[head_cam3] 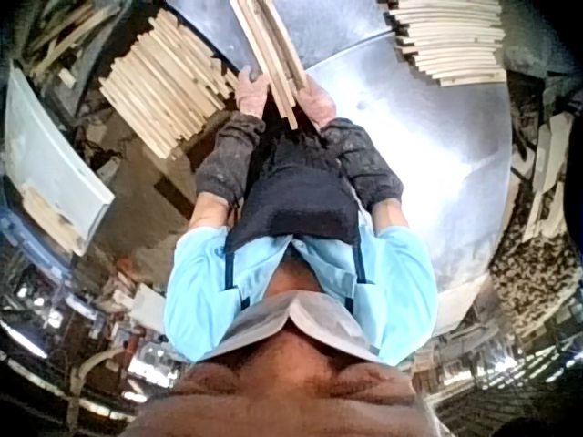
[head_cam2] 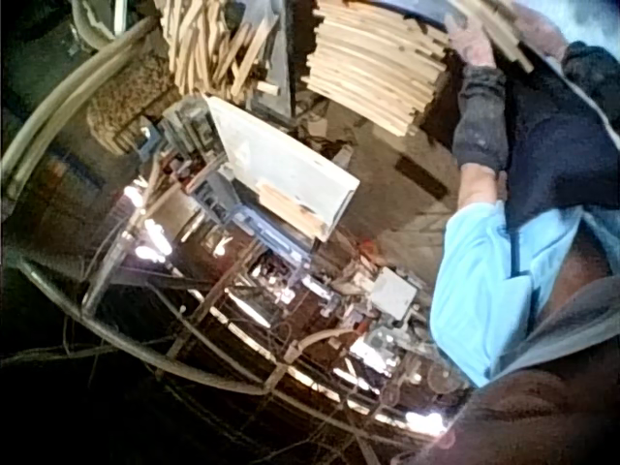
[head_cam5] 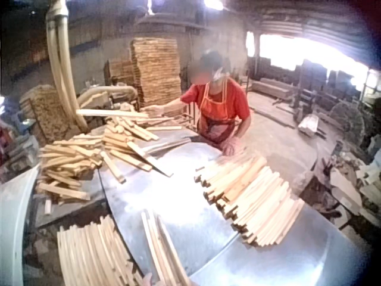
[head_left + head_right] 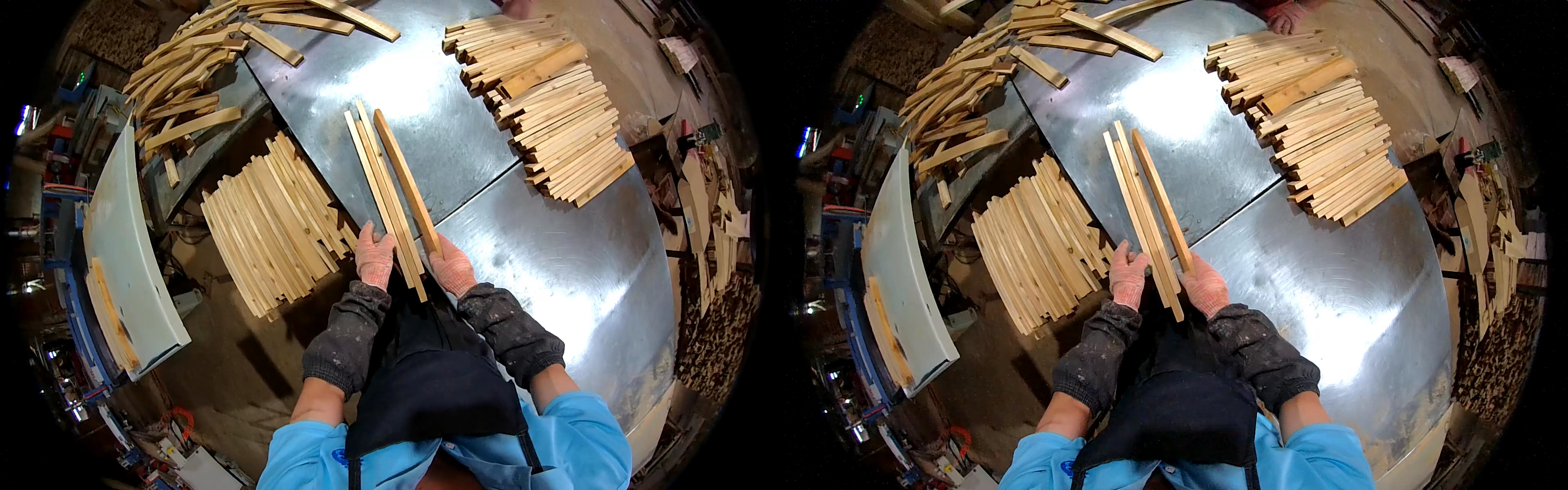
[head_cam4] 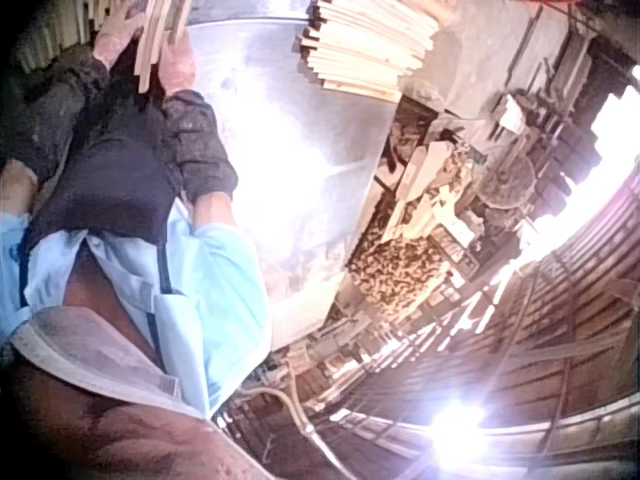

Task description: The person gathers and stacks light-colored wooden planks on a metal table, then transfers them to a conveyor belt. They repeatedly pick up planks, align them, and place them in neat piles, working alongside another person who also handles the planks.

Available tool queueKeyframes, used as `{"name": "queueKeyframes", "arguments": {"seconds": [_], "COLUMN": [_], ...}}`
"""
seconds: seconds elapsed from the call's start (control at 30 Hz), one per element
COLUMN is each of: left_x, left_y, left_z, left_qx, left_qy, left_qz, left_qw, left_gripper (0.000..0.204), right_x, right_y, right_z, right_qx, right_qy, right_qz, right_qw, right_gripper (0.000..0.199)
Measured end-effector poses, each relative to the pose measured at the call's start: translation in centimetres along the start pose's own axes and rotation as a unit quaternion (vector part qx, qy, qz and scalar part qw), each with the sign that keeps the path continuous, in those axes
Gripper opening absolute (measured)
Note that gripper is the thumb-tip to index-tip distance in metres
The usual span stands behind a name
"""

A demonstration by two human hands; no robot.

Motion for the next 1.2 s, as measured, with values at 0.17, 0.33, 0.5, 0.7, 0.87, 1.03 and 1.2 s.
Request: {"name": "queueKeyframes", "arguments": {"seconds": [0.17, 0.33, 0.5, 0.7, 0.87, 1.03, 1.2], "left_x": [-1.3, -2.7, -1.3, 1.1, 2.0, 2.7, 3.5], "left_y": [0.8, 3.1, 5.2, 5.7, 7.5, 7.5, 8.8], "left_z": [3.1, 5.0, 5.7, 6.0, 7.9, 7.0, 6.6], "left_qx": [0.025, 0.136, 0.103, -0.028, -0.087, -0.079, -0.072], "left_qy": [0.089, 0.271, 0.308, 0.070, 0.020, 0.036, 0.079], "left_qz": [-0.140, -0.279, -0.281, -0.040, 0.016, 0.018, 0.005], "left_qw": [0.986, 0.911, 0.903, 0.996, 0.996, 0.996, 0.994], "left_gripper": [0.053, 0.032, 0.027, 0.030, 0.037, 0.037, 0.037], "right_x": [1.5, 1.9, 2.6, 0.6, -1.7, -2.4, -3.6], "right_y": [2.9, 5.3, 6.0, 5.6, 5.1, 5.0, 6.0], "right_z": [-0.9, -1.9, -3.2, -3.1, -2.7, -2.7, -2.7], "right_qx": [0.016, -0.076, -0.089, -0.109, -0.142, -0.138, -0.134], "right_qy": [-0.077, -0.311, -0.449, -0.429, -0.447, -0.455, -0.451], "right_qz": [0.001, -0.109, -0.175, -0.202, -0.186, -0.207, -0.206], "right_qw": [0.997, 0.941, 0.872, 0.874, 0.864, 0.855, 0.858], "right_gripper": [0.054, 0.048, 0.042, 0.043, 0.050, 0.053, 0.059]}}
Point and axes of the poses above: each hand's wrist, its own y-axis away from the middle knuckle, its own x-axis out of the back of the hand, z = x × y, the point moved 2 cm from there along -y, towards the middle knuckle, and after that the axes turned 11 degrees about x, right-handed, at the moved point
